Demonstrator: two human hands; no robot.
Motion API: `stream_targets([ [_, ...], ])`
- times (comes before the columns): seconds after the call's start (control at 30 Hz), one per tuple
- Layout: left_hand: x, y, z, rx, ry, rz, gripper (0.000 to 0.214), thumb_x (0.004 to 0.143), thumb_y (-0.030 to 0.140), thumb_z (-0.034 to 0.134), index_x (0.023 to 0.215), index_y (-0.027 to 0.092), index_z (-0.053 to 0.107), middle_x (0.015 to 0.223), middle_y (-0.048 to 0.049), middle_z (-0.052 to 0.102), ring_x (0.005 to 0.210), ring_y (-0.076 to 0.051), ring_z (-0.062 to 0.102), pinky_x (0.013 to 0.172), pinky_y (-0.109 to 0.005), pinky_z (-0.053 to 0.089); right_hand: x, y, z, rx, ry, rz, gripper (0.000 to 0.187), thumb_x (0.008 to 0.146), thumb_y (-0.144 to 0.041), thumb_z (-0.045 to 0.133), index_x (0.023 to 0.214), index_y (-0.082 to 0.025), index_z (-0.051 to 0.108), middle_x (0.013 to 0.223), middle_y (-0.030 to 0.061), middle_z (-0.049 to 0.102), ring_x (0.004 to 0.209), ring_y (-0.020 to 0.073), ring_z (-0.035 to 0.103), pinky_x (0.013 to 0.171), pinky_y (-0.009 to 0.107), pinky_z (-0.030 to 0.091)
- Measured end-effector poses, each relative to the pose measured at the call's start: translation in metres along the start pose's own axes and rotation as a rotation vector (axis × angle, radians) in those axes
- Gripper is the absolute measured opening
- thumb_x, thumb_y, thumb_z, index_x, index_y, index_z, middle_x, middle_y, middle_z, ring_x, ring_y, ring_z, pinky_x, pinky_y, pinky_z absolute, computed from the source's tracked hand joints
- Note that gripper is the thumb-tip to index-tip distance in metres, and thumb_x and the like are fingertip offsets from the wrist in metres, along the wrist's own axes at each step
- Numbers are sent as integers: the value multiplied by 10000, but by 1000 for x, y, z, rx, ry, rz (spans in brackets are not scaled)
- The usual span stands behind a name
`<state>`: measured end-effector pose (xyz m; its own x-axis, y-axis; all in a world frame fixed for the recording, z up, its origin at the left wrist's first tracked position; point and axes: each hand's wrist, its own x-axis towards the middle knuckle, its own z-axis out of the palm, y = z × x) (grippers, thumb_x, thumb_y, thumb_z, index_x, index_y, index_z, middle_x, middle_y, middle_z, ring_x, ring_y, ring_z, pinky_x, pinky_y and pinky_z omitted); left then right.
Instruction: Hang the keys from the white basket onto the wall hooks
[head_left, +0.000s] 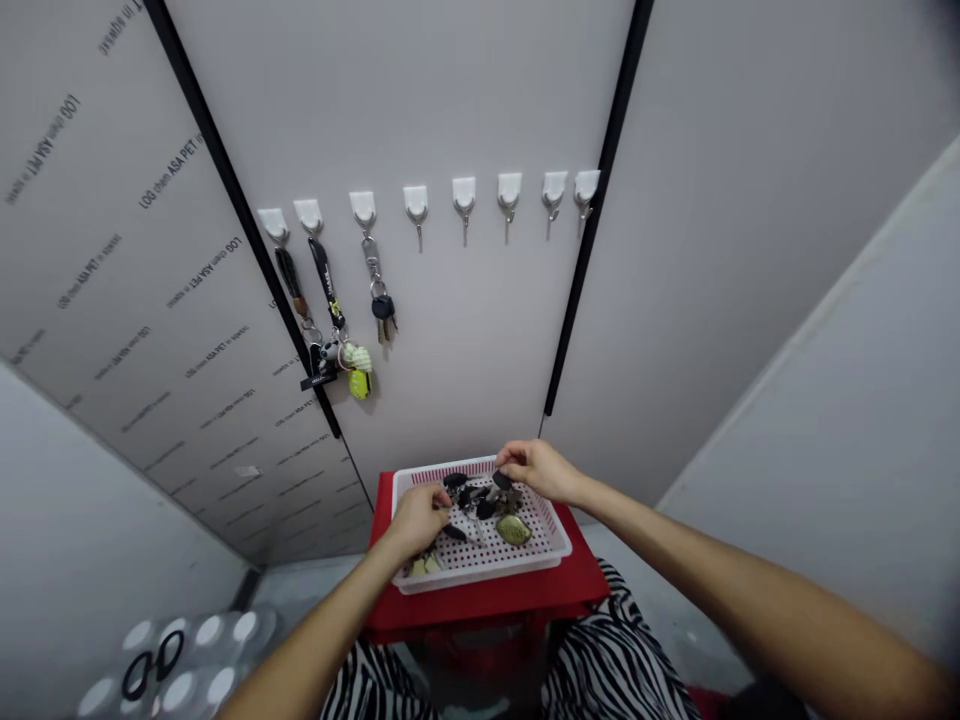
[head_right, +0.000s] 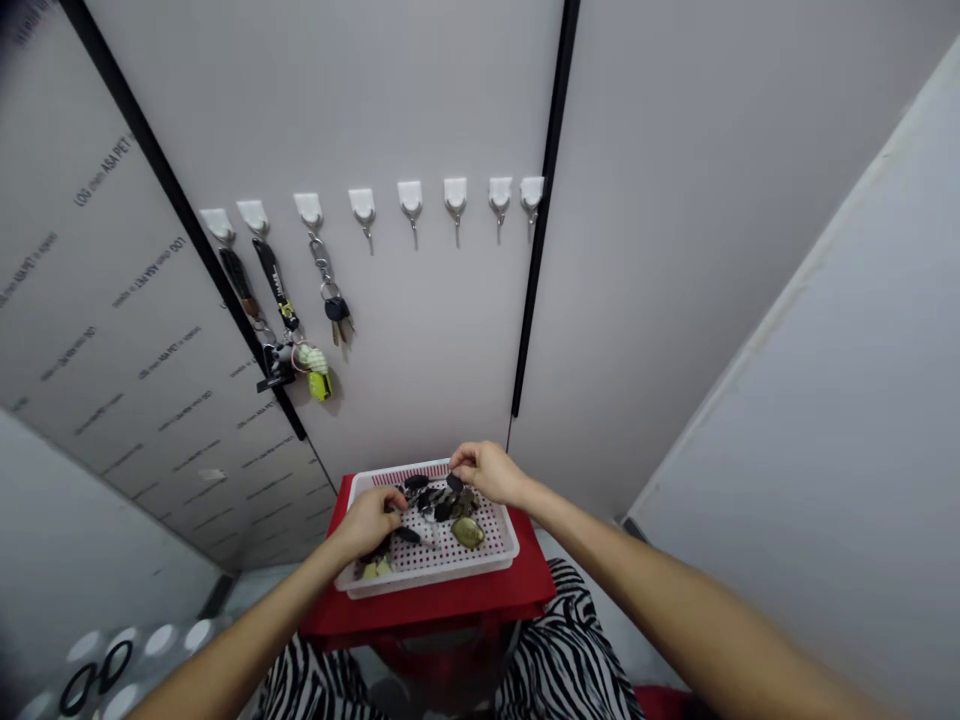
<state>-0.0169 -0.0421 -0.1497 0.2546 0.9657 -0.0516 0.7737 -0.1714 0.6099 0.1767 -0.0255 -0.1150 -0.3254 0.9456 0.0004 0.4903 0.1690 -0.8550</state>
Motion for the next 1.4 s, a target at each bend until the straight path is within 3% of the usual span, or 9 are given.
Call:
stream_targets([
  [0.13, 0, 5, 0, -47, 73, 70, 216, 532, 76, 443, 703, 159, 545, 749, -9, 537, 733, -118, 468, 675, -226, 350, 5, -8, 3, 214, -4, 58, 104, 567, -153, 467, 668, -128, 475, 464, -60, 413, 419, 39, 361, 430, 171, 282],
  [0.3, 2, 34, 17, -339, 7, 151, 303, 547, 233, 531, 838, 150, 514, 762, -14, 539, 689, -120, 471, 621, -218, 371, 6, -32, 13, 481, 112, 173, 148, 567, -175, 476, 706, -143, 437, 461, -68, 418, 377, 31, 357, 392, 168, 292],
  [0.43, 7, 47, 22, -508, 154, 137, 227, 619, 236, 460, 805, 121, 520, 747, -31, 555, 673, -119, 475, 616, -215, 364, 4, -50, 19, 663, 189, 196, 172, 568, -181, 487, 726, -148, 427, 507, -52, 461, 405, 35, 407, 406, 171, 334],
  [0.57, 8, 44, 5, -515, 221, 136, 234, 678, 257, 360, 741, 123, 541, 692, -26, 559, 635, -113, 472, 573, -204, 350, 4, -58, 18, 689, 253, 161, 191, 562, -184, 502, 739, -143, 442, 492, -56, 455, 427, 44, 434, 408, 167, 352],
  [0.73, 1, 46, -36, -233, 302, 238, 235, 670, 246, 350, 605, 140, 549, 586, -4, 511, 573, -101, 429, 548, -206, 309, 2, -61, 16, 694, 340, 132, 218, 563, -179, 499, 770, -142, 441, 439, -64, 445, 413, 48, 424, 370, 150, 323],
  [0.97, 2, 65, -48, -789, -13, 154, 169, 626, 244, 386, 626, 120, 501, 550, 9, 480, 504, -76, 425, 504, -191, 331, -3, -71, 18, 859, 245, 134, 189, 564, -177, 491, 743, -135, 448, 476, -48, 483, 433, 45, 453, 461, 179, 380],
  [1.07, 4, 66, -39, -870, 45, 113, 188, 616, 293, 417, 620, 118, 484, 537, 19, 466, 472, -64, 410, 470, -180, 318, -4, -75, 22, 902, 251, 113, 147, 559, -162, 480, 701, -132, 453, 490, -49, 478, 444, 39, 451, 496, 181, 387],
  [1.23, 8, 62, -34, -877, 94, 114, 213, 659, 332, 358, 614, 133, 419, 462, 44, 403, 412, -49, 363, 415, -166, 278, -2, -75, 28, 785, 195, 55, 166, 569, -205, 483, 720, -139, 461, 559, -21, 501, 500, 68, 465, 522, 219, 389],
  [1.4, 10, 61, -60, -734, 52, 209, 167, 547, 103, 452, 692, 146, 381, 500, 70, 390, 433, -29, 340, 419, -139, 259, 1, -75, 18, 347, 188, -154, 247, 553, -109, 457, 789, -146, 520, 764, 19, 526, 658, 99, 472, 648, 245, 367],
])
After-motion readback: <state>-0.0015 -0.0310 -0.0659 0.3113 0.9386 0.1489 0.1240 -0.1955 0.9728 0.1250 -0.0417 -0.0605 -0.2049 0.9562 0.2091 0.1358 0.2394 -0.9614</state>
